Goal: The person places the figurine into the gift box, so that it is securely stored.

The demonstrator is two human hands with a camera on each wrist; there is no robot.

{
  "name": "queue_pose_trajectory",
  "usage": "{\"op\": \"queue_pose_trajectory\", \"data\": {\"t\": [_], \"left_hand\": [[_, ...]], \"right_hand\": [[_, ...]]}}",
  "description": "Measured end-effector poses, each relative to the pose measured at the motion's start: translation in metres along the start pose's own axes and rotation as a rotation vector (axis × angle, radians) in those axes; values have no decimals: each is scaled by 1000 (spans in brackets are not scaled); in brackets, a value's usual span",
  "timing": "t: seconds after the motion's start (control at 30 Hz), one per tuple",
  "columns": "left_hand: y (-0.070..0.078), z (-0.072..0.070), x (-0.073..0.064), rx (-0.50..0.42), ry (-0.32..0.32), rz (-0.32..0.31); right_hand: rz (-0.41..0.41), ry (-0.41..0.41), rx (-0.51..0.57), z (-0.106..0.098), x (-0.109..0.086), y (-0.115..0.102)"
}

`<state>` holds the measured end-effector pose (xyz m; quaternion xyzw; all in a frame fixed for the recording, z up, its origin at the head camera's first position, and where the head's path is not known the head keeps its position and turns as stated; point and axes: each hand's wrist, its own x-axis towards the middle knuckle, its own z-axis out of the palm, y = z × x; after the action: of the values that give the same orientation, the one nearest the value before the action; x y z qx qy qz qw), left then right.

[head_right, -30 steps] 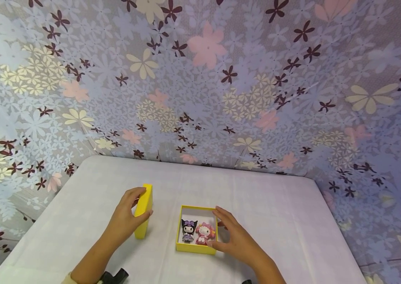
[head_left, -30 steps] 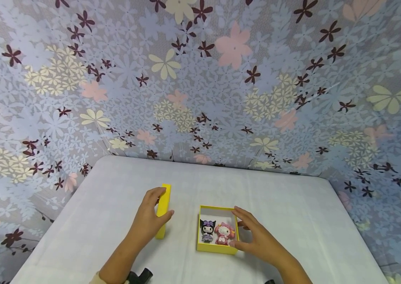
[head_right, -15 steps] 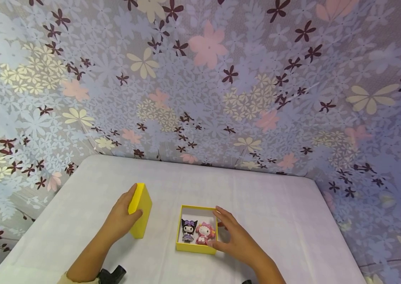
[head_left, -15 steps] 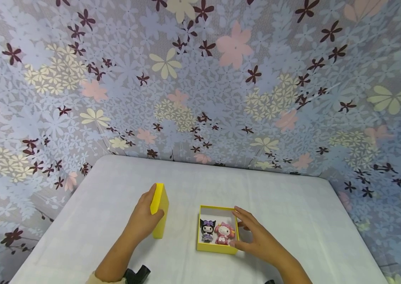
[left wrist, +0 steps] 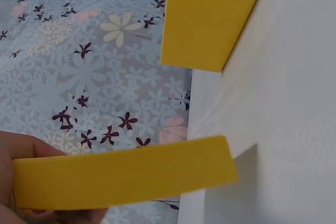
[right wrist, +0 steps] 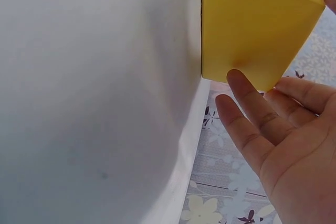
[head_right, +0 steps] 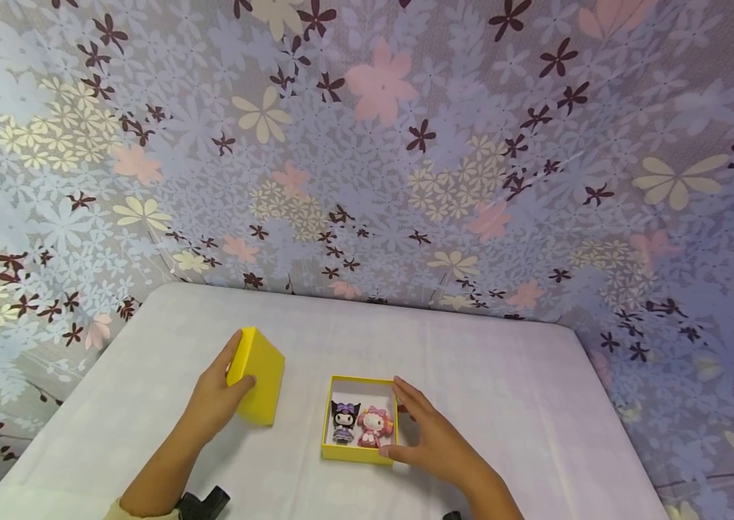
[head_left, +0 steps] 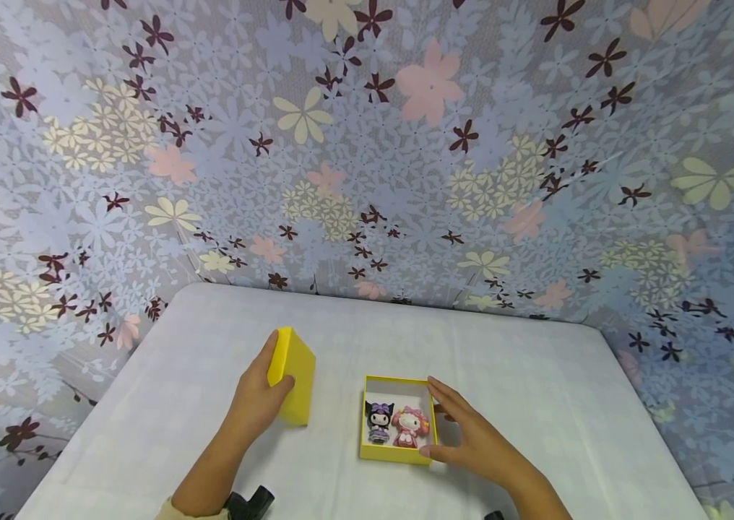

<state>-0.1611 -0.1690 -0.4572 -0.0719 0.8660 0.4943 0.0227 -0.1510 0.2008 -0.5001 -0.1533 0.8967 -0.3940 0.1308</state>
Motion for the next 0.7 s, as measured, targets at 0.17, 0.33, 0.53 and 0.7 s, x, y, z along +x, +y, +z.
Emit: {"op": "queue_pose_trajectory", "data": {"t": [0.17,0.33,0.53,0.7], "left_hand": [[4,1,-1,-62,15,2],[8,2,-3,-125,34,28],[12,4,-5,-198,51,82],[16,8,-10,-270,23,124]], "right_hand": [[-4,-4,3,0,1,-1],[-18,-9,-12,2,2,-1],[-26,-2,-3,4,3,-2],[-24,-2,11,6,5,-4]]}}
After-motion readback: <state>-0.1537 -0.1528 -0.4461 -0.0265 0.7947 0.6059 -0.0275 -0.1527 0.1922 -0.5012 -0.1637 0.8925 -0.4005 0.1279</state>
